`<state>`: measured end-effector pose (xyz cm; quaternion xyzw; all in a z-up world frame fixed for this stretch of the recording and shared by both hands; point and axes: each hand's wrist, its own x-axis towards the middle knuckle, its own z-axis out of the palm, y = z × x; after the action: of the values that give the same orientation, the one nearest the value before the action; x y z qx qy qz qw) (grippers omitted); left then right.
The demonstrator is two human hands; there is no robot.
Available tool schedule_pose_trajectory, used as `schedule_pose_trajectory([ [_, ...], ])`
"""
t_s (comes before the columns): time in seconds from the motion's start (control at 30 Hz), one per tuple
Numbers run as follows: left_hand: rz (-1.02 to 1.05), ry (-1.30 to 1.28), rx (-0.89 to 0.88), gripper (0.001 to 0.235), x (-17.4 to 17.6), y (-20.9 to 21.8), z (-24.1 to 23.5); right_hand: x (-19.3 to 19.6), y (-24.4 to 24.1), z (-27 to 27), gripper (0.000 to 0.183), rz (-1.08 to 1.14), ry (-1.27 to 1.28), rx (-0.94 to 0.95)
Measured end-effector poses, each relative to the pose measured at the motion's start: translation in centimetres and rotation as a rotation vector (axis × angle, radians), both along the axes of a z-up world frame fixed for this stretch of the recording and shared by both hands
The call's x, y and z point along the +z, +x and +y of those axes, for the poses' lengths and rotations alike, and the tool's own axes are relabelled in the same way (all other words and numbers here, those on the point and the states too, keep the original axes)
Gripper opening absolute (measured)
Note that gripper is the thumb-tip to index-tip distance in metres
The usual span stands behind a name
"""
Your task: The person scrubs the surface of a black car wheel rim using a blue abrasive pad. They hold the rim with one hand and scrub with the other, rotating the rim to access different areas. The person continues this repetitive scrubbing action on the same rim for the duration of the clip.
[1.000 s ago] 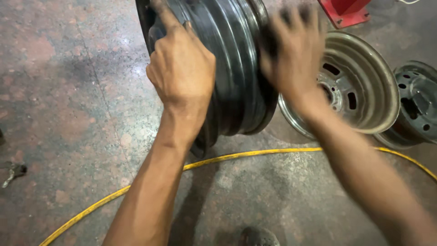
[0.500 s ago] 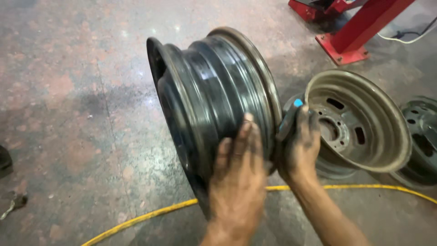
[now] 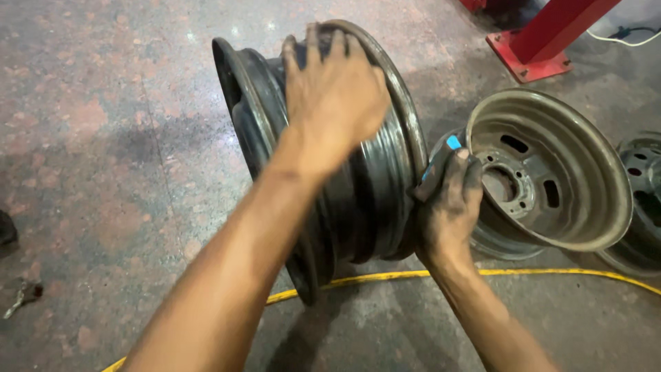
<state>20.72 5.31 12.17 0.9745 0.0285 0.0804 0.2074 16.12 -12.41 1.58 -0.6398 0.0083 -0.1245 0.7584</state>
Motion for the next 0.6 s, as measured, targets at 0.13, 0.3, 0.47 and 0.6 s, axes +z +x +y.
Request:
schedule_pose_trajectory([
  [0.13,-0.103,0.024,-0.022,0.07,-2.7,-1.2,-1.0,0.0,1.0,0.2,0.024,-0.057,0.03,0.013],
  [0.3,-0.294,0.075,-0.127,0.074,-7.0,-10.1,-5.8,-0.4,1.6,0.2,0.023,-0.081,0.054,0.086],
  [0.47,-0.287,-0.04,-0.003,0.074,-6.1,-5.7,-5.9,-1.1,1.5,-0.5,0.028,-0.22,-0.18,0.057],
  [0.6,-0.302,-0.023,-0.025,0.069,-4.6,-5.2,-4.4,0.0,1.1,-0.3,0.023,-0.073,0.077,0.128],
])
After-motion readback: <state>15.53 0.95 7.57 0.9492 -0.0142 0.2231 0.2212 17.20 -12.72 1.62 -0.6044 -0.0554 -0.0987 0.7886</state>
